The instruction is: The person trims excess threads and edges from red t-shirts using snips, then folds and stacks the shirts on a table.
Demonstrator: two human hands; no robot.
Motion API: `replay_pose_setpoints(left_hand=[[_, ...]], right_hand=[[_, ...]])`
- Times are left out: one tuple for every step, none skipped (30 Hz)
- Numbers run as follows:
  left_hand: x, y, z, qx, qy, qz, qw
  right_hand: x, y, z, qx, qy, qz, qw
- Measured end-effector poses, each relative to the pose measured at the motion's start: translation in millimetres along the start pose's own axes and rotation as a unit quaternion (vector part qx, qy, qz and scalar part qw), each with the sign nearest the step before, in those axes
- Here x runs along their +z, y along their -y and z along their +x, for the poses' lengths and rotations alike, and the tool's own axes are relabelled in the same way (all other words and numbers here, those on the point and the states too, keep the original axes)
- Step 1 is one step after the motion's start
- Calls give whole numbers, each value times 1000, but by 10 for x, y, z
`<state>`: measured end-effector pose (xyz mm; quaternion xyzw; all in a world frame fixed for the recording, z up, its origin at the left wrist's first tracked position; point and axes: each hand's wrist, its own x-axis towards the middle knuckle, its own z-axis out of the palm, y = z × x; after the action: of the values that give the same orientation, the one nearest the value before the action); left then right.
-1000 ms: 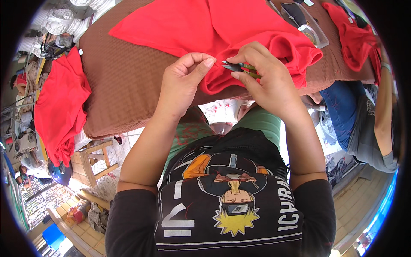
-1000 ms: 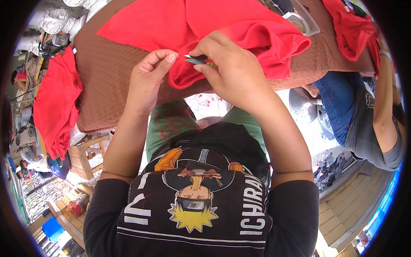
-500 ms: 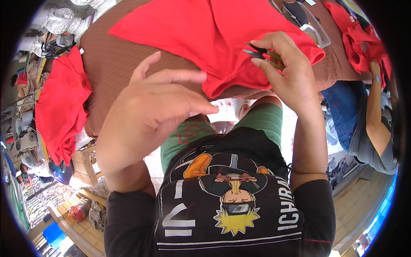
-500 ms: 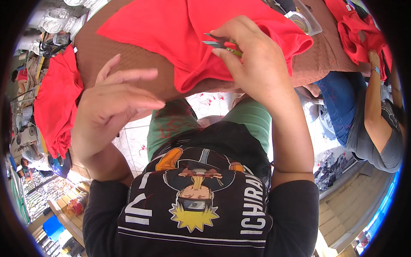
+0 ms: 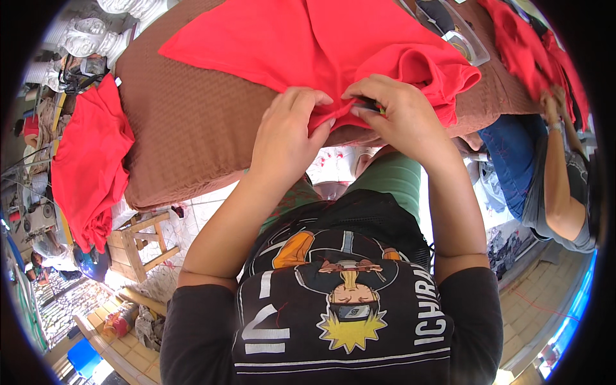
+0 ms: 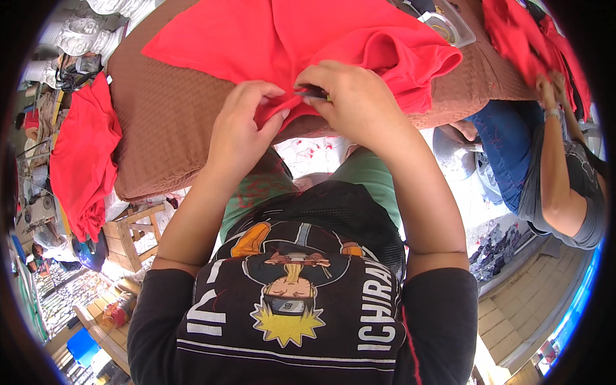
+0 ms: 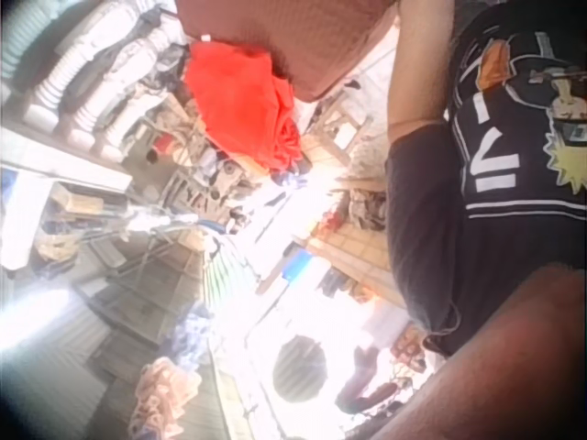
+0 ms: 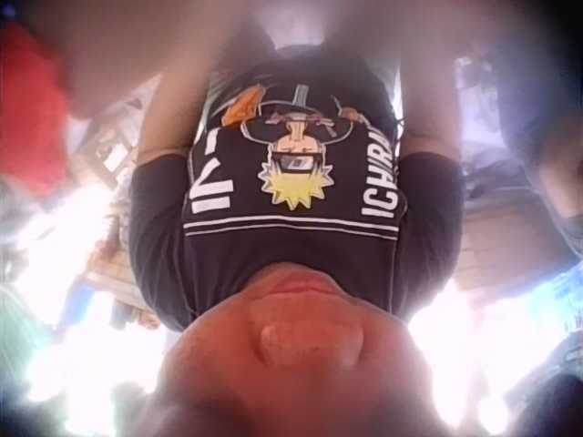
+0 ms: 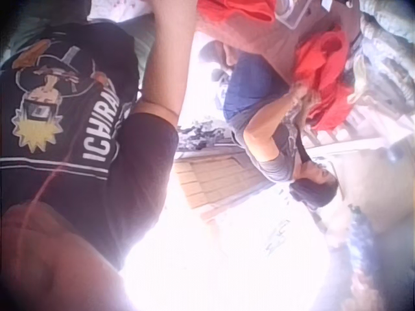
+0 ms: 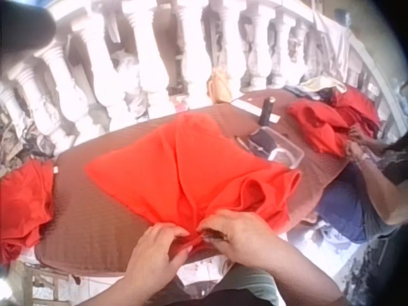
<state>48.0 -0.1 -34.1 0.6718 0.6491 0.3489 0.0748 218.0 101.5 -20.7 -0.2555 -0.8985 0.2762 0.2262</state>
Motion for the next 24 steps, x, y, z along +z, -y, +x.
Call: replay_pose_setpoints(left_hand=[[23,-18,2,13,-41,-1,999],[34,-34,-21,52,-28,6,998],[49,-50,-63,91,-15,12,996],[77,-58,-102,131,-2,19,991],[143,-39,-160,148,28,41,988],[216,-15,-193,150,30,61,986],[290,12,-218,154,32,80,984],[364,51,-243,155,34,99,982],[425,95,-250,154,31,105,982],[468,135,-267,160,24,114,980],[488,150,-267,165,18,122,979],[504,162,-268,171,12,130,977],[518,175,-271,176,14,133,975],[525,187,-266,182,15,138,973],[526,192,-262,188,16,143,972],[523,191,-260,195,12,150,969],[520,186,-259,203,8,157,966],[515,182,-260,211,4,164,964],[518,196,-265,208,8,156,966],[509,203,-258,206,12,148,967],[488,203,-256,203,16,140,969],[441,195,-275,189,56,120,973],[311,106,-234,177,96,98,975],[164,19,-189,164,136,76,974]], right_hand=[[15,-35,15,16,-14,19,1000],[30,-67,31,32,-27,40,998],[47,-104,48,47,-41,60,996],[70,-161,63,59,-40,58,996],[99,-221,83,69,-39,57,995],[122,-270,101,79,-39,55,995],[155,-311,116,92,-37,74,992],[198,-349,129,106,-33,93,989],[218,-369,136,120,-30,111,986],[217,-374,140,127,-27,119,984],[216,-377,142,134,-25,127,983],[216,-378,140,141,-22,135,981],[216,-376,134,144,-21,134,980],[208,-373,135,145,-22,134,980],[203,-371,136,146,-22,133,980],[203,-374,139,149,-19,134,979],[202,-380,140,153,-16,135,979],[200,-382,143,156,-14,137,978],[195,-381,145,152,-12,132,979],[189,-378,147,148,-11,129,980],[186,-368,150,144,-10,125,982],[186,-351,153,144,-7,127,981],[177,-352,148,145,-6,128,981],[165,-349,147,146,-4,128,981]])
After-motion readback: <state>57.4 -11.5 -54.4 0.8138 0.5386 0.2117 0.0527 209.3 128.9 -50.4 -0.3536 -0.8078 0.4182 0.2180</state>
